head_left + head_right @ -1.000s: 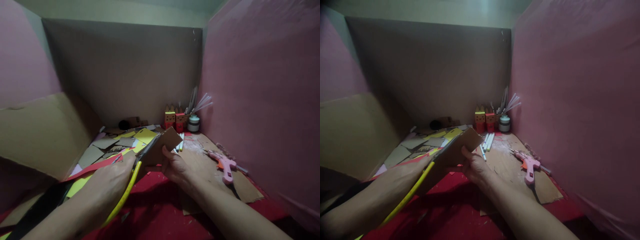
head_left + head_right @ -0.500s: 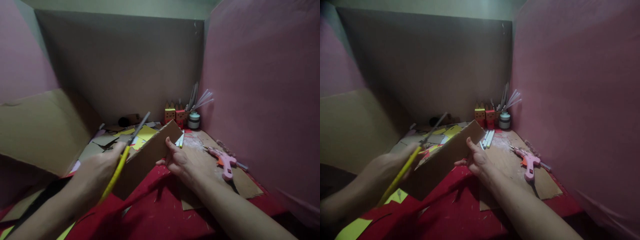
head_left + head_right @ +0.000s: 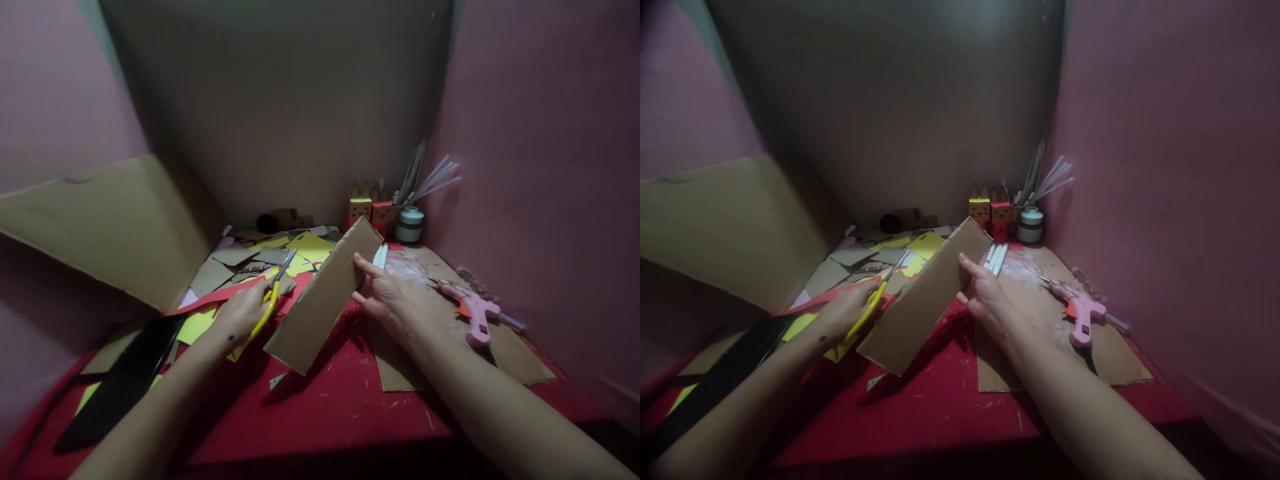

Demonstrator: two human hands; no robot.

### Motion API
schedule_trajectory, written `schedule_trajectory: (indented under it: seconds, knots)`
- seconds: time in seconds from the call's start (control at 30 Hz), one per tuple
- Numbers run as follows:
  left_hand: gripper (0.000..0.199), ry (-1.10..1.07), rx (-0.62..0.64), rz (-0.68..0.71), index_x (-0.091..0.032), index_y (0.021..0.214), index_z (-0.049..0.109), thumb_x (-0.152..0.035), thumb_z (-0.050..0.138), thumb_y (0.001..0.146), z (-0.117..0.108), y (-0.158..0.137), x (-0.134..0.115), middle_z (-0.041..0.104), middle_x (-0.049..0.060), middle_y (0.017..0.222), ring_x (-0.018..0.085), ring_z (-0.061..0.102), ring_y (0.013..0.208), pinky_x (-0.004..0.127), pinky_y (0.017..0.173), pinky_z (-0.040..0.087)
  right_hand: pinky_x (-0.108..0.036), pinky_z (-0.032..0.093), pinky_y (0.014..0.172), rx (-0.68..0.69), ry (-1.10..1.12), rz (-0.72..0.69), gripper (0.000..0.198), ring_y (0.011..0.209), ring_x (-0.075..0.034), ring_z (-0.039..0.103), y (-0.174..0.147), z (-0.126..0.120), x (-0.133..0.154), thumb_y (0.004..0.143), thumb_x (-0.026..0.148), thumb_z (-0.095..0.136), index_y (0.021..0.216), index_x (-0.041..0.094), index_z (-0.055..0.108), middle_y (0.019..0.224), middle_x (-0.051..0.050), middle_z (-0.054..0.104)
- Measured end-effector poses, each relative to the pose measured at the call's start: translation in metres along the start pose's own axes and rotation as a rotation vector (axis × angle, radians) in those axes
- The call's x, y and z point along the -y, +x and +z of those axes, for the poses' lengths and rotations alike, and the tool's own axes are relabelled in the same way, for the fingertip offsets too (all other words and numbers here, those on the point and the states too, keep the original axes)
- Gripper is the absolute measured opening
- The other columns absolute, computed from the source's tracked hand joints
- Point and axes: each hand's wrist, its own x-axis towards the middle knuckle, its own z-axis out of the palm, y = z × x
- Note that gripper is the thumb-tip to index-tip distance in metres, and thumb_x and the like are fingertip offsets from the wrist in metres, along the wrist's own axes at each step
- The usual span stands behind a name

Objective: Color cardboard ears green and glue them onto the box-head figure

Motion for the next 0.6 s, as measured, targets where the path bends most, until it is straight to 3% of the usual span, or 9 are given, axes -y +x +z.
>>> schedule_trajectory:
  seconds: [0.2, 0.4, 0.5, 0.6]
  knots:
    - [0.036, 0.044, -0.020, -0.091, -0.017, 0.117, 0.054, -0.037, 0.056, 0.087, 0.010, 0.005, 0.003, 0.058, 0.009, 0.117, 0.021, 0.059, 0.100, 0.043, 0.084, 0.051, -0.021, 0.032, 0.042, 0.038, -0.059, -0.039, 0.011, 0.051, -0.012, 0.053, 0.002, -0.002, -0.003, 0.069, 0.013, 0.067, 0.079, 0.018, 0.064, 0.062, 0.002, 0.065]
    - [0.036, -0.234, -0.106, -0.011, -0.018, 0.118, 0.054, -0.037, 0.054, 0.088, -0.010, -0.009, -0.002, 0.055, 0.009, 0.122, 0.022, 0.056, 0.105, 0.045, 0.088, 0.049, -0.020, 0.023, 0.037, 0.097, -0.099, -0.098, 0.020, 0.049, -0.010, 0.049, 0.007, -0.006, -0.006, 0.066, 0.017, 0.071, 0.084, 0.017, 0.062, 0.064, 0.002, 0.062]
    - [0.036, -0.498, 0.033, 0.088, -0.016, 0.114, 0.056, -0.042, 0.051, 0.089, -0.018, -0.022, -0.025, 0.062, 0.006, 0.105, 0.018, 0.061, 0.090, 0.041, 0.080, 0.052, -0.019, 0.023, 0.035, 0.159, -0.114, -0.131, 0.023, 0.049, -0.009, 0.049, 0.011, -0.008, -0.007, 0.066, 0.022, 0.073, 0.085, 0.017, 0.061, 0.064, 0.002, 0.061]
    - [0.030, -0.738, 0.203, 0.152, -0.014, 0.104, 0.060, -0.040, 0.052, 0.089, -0.011, -0.030, -0.053, 0.064, 0.004, 0.093, 0.015, 0.062, 0.081, 0.035, 0.073, 0.053, -0.020, 0.027, 0.034, 0.266, -0.137, -0.140, 0.027, 0.050, -0.011, 0.053, 0.008, -0.007, -0.006, 0.066, 0.032, 0.075, 0.085, 0.017, 0.061, 0.064, 0.002, 0.062]
